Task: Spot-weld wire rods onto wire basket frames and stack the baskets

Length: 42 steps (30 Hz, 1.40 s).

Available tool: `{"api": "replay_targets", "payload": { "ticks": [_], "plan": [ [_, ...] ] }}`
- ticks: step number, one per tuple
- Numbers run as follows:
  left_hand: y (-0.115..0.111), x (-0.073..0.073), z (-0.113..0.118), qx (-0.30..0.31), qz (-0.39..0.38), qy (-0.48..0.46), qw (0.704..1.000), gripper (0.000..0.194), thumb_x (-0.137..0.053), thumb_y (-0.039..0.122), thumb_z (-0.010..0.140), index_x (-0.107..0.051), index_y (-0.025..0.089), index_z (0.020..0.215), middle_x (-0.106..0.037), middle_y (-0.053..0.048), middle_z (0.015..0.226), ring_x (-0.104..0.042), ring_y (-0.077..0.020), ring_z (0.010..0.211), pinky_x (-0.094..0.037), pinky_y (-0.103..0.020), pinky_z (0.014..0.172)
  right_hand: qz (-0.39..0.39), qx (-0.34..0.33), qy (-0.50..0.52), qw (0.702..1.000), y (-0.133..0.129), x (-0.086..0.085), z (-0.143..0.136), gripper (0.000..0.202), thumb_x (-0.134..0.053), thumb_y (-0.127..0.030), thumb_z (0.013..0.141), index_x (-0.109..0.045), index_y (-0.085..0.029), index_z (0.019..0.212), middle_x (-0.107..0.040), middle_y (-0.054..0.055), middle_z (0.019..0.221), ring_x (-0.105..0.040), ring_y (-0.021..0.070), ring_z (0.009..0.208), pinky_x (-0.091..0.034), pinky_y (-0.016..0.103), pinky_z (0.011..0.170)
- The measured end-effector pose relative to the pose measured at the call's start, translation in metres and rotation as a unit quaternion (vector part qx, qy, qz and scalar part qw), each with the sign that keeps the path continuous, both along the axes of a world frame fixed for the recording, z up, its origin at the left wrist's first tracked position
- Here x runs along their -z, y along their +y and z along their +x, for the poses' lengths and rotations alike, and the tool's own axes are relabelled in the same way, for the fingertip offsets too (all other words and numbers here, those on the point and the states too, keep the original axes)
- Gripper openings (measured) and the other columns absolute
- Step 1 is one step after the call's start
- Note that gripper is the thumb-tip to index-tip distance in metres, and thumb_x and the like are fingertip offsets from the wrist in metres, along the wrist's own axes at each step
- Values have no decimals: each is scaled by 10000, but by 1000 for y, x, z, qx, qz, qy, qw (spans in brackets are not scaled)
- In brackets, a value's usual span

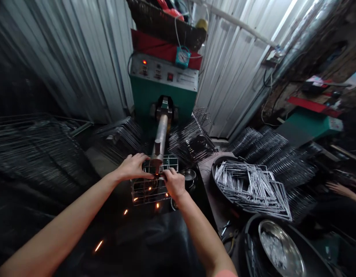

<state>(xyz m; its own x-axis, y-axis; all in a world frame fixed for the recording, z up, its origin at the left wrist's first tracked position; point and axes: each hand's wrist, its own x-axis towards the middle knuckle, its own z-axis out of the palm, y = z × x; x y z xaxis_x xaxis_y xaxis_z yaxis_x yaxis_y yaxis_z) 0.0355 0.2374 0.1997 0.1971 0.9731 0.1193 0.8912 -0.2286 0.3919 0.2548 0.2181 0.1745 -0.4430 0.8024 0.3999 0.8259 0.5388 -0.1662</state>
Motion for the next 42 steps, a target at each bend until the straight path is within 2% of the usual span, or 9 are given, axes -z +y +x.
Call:
{"api": "replay_targets", "payload": {
  "ticks": [2, 5, 9, 12, 15, 18, 30, 37, 42],
  "plan": [
    [3, 2, -20, 3, -22, -124, 992, 801, -593, 687, 570, -514, 184, 1189, -503, -122, 1283, -434, -326, 1193, -287, -486, 1023, 11, 0, 94, 995, -20, 14, 17, 275, -535, -302, 873, -569, -205, 1128, -633, 65, 1071, -626, 160, 911, -472, 215, 728],
    [6, 14, -48, -37, -40, -311, 949, 744, -507, 702, 651, -536, 168, 1168, -512, -121, 1289, -447, -290, 1201, -330, -407, 1017, -33, -13, 185, 982, -65, 61, 52, 242, -497, -300, 881, -571, -193, 1084, -655, 71, 994, -635, 171, 913, -500, 234, 775],
    [11, 37, -59, -52, -42, -376, 924, 723, -578, 674, 615, -567, 136, 1098, -628, -113, 1088, -563, -266, 1031, -429, -380, 906, -69, -16, 144, 987, -117, 138, 86, 192, -448, -259, 877, -622, -218, 947, -687, 54, 833, -679, 186, 739, -537, 242, 649],
    [16, 47, -55, -45, -28, -391, 919, 663, -591, 642, 623, -577, 138, 1053, -653, -77, 964, -595, -225, 897, -465, -344, 806, -95, -14, 108, 989, -127, 164, 92, 199, -442, -250, 872, -628, -238, 943, -686, 48, 807, -681, 196, 710, -534, 249, 614],
    [19, 47, -52, -41, -18, -394, 918, 507, -595, 589, 663, -619, 153, 921, -637, -27, 767, -572, -176, 704, -457, -311, 698, -100, -3, 142, 985, -118, 164, 90, 213, -422, -247, 879, -613, -238, 973, -688, 51, 846, -680, 196, 772, -535, 255, 660],
    [21, 47, -51, -41, -5, -404, 914, 448, -604, 556, 673, -623, 158, 877, -609, -7, 712, -532, -149, 634, -437, -291, 652, -100, -11, 156, 983, -110, 160, 88, 196, -431, -246, 873, -615, -228, 938, -687, 43, 813, -678, 183, 738, -532, 244, 647],
    [26, 60, -45, -60, 8, -463, 884, 473, -632, 570, 630, -611, 149, 845, -599, -18, 766, -519, -142, 639, -447, -283, 600, -98, -6, 129, 987, -109, 155, 83, 193, -434, -235, 867, -623, -215, 903, -688, 41, 799, -677, 175, 729, -520, 232, 647],
    [17, 77, -47, -55, -3, -518, 853, 645, -687, 562, 583, -534, 150, 1054, -610, -79, 973, -573, -211, 922, -475, -359, 820, -95, 10, 121, 988, -112, 157, 88, 198, -434, -225, 857, -622, -214, 917, -687, 40, 807, -677, 178, 736, -523, 239, 645],
    [5, 90, -42, -73, 12, -542, 837, 571, -594, 608, 656, -508, 163, 1004, -561, -32, 868, -564, -167, 797, -508, -350, 759, -101, 19, 129, 986, -109, 162, 94, 197, -440, -227, 856, -619, -239, 938, -691, 35, 839, -677, 185, 769, -528, 255, 670]
  ]
}}
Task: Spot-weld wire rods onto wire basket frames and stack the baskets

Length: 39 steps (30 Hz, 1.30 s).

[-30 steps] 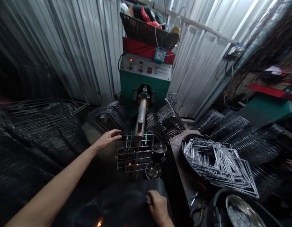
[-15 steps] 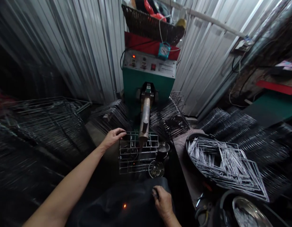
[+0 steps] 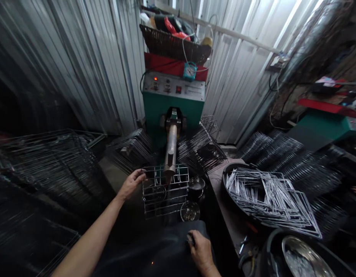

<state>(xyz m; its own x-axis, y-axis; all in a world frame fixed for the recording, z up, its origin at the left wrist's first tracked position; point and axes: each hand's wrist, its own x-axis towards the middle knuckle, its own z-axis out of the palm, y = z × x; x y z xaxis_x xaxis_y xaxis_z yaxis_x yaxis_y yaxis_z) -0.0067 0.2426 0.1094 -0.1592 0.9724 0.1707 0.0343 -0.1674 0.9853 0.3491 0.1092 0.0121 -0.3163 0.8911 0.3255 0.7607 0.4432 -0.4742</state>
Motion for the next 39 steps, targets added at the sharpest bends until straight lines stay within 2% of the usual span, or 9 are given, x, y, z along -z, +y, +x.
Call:
{"api": "replay_targets", "payload": {
  "ticks": [4, 8, 12, 14, 17, 21, 25, 32, 39],
  "plan": [
    [-18, -7, 0, -22, 4, 15, 1000, 533, -557, 580, 711, -483, 185, 1061, -508, -1, 850, -549, -145, 749, -501, -331, 757, 8, 8, 2, 1000, 0, -8, 1, 193, -445, -220, 847, -622, -224, 925, -694, 32, 840, -676, 173, 770, -520, 238, 670],
    [-55, -26, 6, -28, 37, 145, 988, 454, -521, 534, 765, -503, 197, 1069, -533, -30, 894, -551, -183, 860, -463, -348, 838, 7, 19, 12, 1000, -7, -11, 2, 198, -452, -227, 845, -629, -210, 932, -696, 41, 860, -672, 171, 780, -516, 237, 679],
    [-96, -38, 27, 62, 107, 291, 949, 350, -477, 464, 825, -521, 209, 1062, -550, -40, 856, -543, -180, 824, -465, -336, 802, 5, 20, 83, 996, -18, -23, 1, 214, -431, -249, 874, -631, -199, 932, -687, 56, 859, -662, 175, 798, -512, 253, 706],
    [-111, -41, 40, 116, 127, 331, 928, 336, -470, 445, 843, -526, 207, 1075, -549, -37, 821, -545, -172, 781, -475, -319, 758, 27, 29, 142, 989, -20, -46, -2, 228, -423, -277, 894, -629, -194, 946, -676, 64, 858, -651, 177, 811, -511, 266, 723],
    [-124, -51, 59, 165, 140, 367, 905, 353, -468, 447, 856, -525, 202, 1103, -577, -52, 876, -563, -174, 805, -484, -311, 755, 58, -5, 154, 986, -14, -99, -15, 254, -496, -341, 880, -616, -189, 1044, -650, 77, 924, -631, 176, 849, -504, 272, 748],
    [-136, -77, 79, 181, 170, 422, 872, 333, -429, 429, 882, -524, 208, 1111, -591, -63, 965, -569, -184, 880, -475, -313, 789, 60, -98, -7, 993, 4, -169, -39, 452, -626, -380, 800, -542, -211, 1210, -593, 78, 1144, -614, 168, 941, -482, 233, 759],
    [-150, -101, 90, 161, 173, 459, 857, 354, -397, 450, 891, -521, 209, 1119, -596, -59, 952, -574, -186, 870, -469, -307, 782, 42, -154, -138, 977, 12, -202, -53, 417, -617, -293, 814, -529, -223, 1215, -596, 47, 1165, -602, 164, 972, -452, 208, 699],
    [-157, -98, 91, 200, 109, 432, 873, 447, -409, 514, 862, -570, 168, 1093, -626, -81, 992, -581, -208, 910, -458, -327, 820, 42, -175, -121, 976, 7, -183, -57, 291, -558, -329, 866, -550, -168, 1109, -624, 52, 1066, -602, 157, 916, -417, 220, 660],
    [-153, -100, 63, 258, -58, 256, 930, 558, -384, 571, 842, -544, 155, 1177, -645, -63, 1082, -572, -201, 1019, -425, -321, 925, 54, -187, -95, 976, 9, -156, -60, 255, -578, -332, 858, -567, -178, 1060, -646, 65, 1018, -614, 173, 891, -419, 233, 663]
  ]
}}
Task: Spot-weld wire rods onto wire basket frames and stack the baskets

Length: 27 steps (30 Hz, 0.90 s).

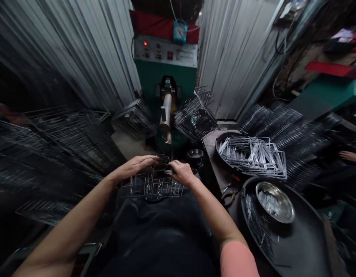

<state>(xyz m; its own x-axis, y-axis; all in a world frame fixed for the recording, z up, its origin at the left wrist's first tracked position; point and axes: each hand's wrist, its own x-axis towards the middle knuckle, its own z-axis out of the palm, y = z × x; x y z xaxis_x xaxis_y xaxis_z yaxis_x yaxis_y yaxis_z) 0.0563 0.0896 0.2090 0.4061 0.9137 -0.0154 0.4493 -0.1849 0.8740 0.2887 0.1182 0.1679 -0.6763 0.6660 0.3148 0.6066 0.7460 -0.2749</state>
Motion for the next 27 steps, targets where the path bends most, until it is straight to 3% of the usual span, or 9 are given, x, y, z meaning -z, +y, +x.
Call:
{"api": "replay_targets", "payload": {
  "ticks": [2, 8, 13, 16, 21, 24, 25, 27],
  "plan": [
    [-2, 4, -2, -9, 9, 4, 1000, 539, -430, 569, 823, -565, 156, 1142, -641, -66, 1087, -575, -204, 1011, -431, -318, 911, -1, 0, 8, 1000, 1, 3, -1, 244, -570, -333, 864, -570, -183, 1056, -649, 64, 1009, -615, 172, 892, -421, 231, 667],
    [-9, 31, 8, -45, 133, 95, 985, 451, -581, 523, 755, -593, 195, 1065, -643, -42, 959, -585, -192, 870, -456, -302, 797, -15, -3, 25, 1000, -2, 6, -4, 244, -570, -317, 860, -574, -180, 1062, -646, 69, 1010, -618, 173, 877, -428, 229, 655],
    [-9, 42, 6, -35, 85, 77, 993, 431, -552, 532, 775, -589, 232, 1083, -653, -6, 1005, -593, -172, 888, -454, -273, 808, -79, -5, 109, 991, -1, 11, -5, 252, -619, -346, 815, -602, -207, 1024, -652, 52, 988, -617, 168, 885, -445, 239, 719],
    [-5, 44, 5, -38, 67, 79, 994, 460, -553, 560, 763, -587, 253, 1103, -649, 2, 1076, -587, -186, 964, -442, -284, 869, -142, 53, 228, 962, 2, 27, 7, 351, -675, -366, 746, -589, -211, 1049, -648, 45, 990, -609, 177, 898, -454, 262, 759],
    [1, 42, 7, -52, 59, 70, 994, 545, -536, 613, 742, -579, 232, 1129, -643, -22, 1120, -593, -203, 986, -465, -293, 867, -221, 277, 408, 842, -19, 85, 54, 251, -536, -364, 799, -580, -178, 961, -635, 38, 845, -587, 173, 767, -462, 290, 699],
    [2, 41, 4, -41, 75, 72, 994, 569, -517, 639, 737, -590, 223, 1118, -640, -35, 1129, -588, -212, 1016, -453, -313, 916, -269, 320, 484, 769, -40, 119, 74, 179, -546, -325, 773, -603, -184, 869, -612, 10, 739, -557, 151, 685, -454, 269, 652],
    [2, 42, 3, -38, 81, 77, 993, 575, -513, 646, 735, -594, 222, 1116, -638, -37, 1133, -588, -214, 1019, -449, -318, 927, -293, 325, 529, 727, -45, 125, 78, 156, -576, -304, 749, -606, -187, 849, -604, 1, 727, -545, 138, 662, -449, 253, 626],
    [2, 44, 1, -37, 88, 90, 991, 591, -508, 656, 732, -590, 225, 1127, -635, -39, 1138, -589, -217, 1015, -451, -322, 925, -344, 323, 632, 614, -47, 130, 82, 133, -608, -259, 714, -597, -195, 830, -578, -17, 714, -517, 110, 614, -422, 211, 544]
  ]
}}
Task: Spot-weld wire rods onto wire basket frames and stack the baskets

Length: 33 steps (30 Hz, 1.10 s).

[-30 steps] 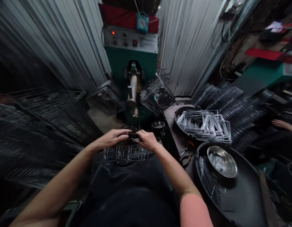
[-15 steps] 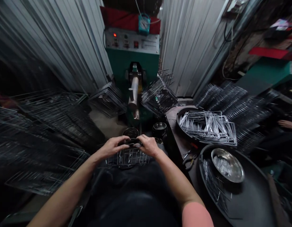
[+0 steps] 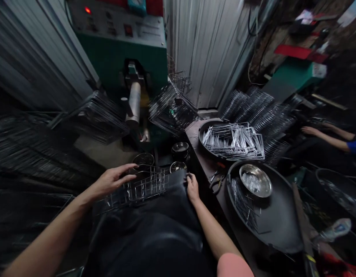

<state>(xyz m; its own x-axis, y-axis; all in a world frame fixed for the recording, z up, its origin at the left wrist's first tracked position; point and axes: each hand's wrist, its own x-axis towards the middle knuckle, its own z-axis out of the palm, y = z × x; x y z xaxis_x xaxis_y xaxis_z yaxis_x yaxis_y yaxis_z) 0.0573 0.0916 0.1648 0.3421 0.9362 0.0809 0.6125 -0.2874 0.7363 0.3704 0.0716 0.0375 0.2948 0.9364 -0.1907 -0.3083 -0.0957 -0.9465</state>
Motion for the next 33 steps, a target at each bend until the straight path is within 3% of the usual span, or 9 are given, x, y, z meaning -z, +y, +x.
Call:
{"api": "replay_targets", "payload": {
  "ticks": [3, 11, 13, 16, 19, 22, 26, 30, 33],
  "plan": [
    [1, 4, -1, -10, -7, 17, 1000, 619, -498, 670, 726, -573, 232, 1158, -651, -40, 1092, -606, -222, 961, -482, -325, 870, -41, 29, 160, 986, 10, -6, 5, 115, -594, -220, 698, -565, -191, 806, -510, -36, 649, -471, 87, 534, -343, 171, 428],
    [6, -20, -2, -21, 12, 22, 999, 665, -523, 699, 681, -583, 233, 1151, -640, -53, 1115, -584, -251, 1001, -478, -356, 882, -34, 17, 200, 979, 17, -18, 21, 128, -599, -242, 692, -547, -182, 793, -503, -39, 615, -444, 82, 487, -337, 171, 402],
    [8, -33, -1, -21, 20, 14, 999, 669, -529, 699, 677, -583, 229, 1150, -640, -53, 1116, -585, -252, 995, -481, -355, 875, -4, 46, 115, 992, 8, -13, 20, 176, -610, -280, 691, -566, -187, 835, -547, -29, 671, -463, 84, 512, -343, 172, 416],
    [12, -48, -1, -16, 34, 7, 999, 677, -529, 704, 672, -581, 227, 1150, -646, -49, 1101, -588, -249, 974, -490, -339, 849, 62, 25, -172, 983, -7, -1, 21, 192, -575, -338, 728, -592, -178, 833, -613, 19, 770, -555, 138, 675, -446, 229, 570],
    [17, -56, 0, -6, 53, 24, 998, 680, -514, 712, 676, -582, 225, 1145, -656, -47, 1069, -593, -242, 931, -495, -321, 811, 95, -56, -349, 931, -18, 3, 23, 199, -500, -346, 792, -594, -172, 815, -634, 47, 779, -591, 176, 748, -472, 283, 683],
    [22, -60, 4, 7, 65, 63, 996, 668, -470, 710, 708, -579, 222, 1150, -662, -44, 1037, -599, -213, 855, -489, -297, 772, 163, -135, -409, 888, -17, -22, 19, 181, -447, -285, 846, -587, -173, 871, -638, 58, 815, -607, 174, 776, -477, 282, 713],
    [30, -60, 13, 33, 78, 104, 991, 639, -429, 676, 754, -569, 209, 1167, -667, -41, 1026, -606, -193, 838, -473, -288, 801, 277, -308, -557, 720, -1, -89, -7, 229, -486, -143, 814, -569, -184, 1022, -631, 83, 986, -610, 179, 837, -472, 260, 709],
    [39, -55, 18, 52, 77, 107, 990, 608, -416, 634, 780, -564, 193, 1172, -649, -60, 1103, -603, -221, 962, -456, -314, 868, 266, -364, -711, 540, 16, -141, -45, 245, -458, -90, 833, -578, -169, 1031, -640, 101, 965, -617, 180, 703, -441, 245, 560],
    [43, -48, 17, 54, 69, 92, 992, 600, -421, 616, 780, -560, 187, 1176, -636, -66, 1135, -591, -228, 1013, -445, -325, 903, 271, -377, -722, 513, 24, -145, -69, 222, -431, -87, 854, -594, -165, 983, -656, 95, 889, -618, 181, 695, -436, 242, 556]
  ]
}}
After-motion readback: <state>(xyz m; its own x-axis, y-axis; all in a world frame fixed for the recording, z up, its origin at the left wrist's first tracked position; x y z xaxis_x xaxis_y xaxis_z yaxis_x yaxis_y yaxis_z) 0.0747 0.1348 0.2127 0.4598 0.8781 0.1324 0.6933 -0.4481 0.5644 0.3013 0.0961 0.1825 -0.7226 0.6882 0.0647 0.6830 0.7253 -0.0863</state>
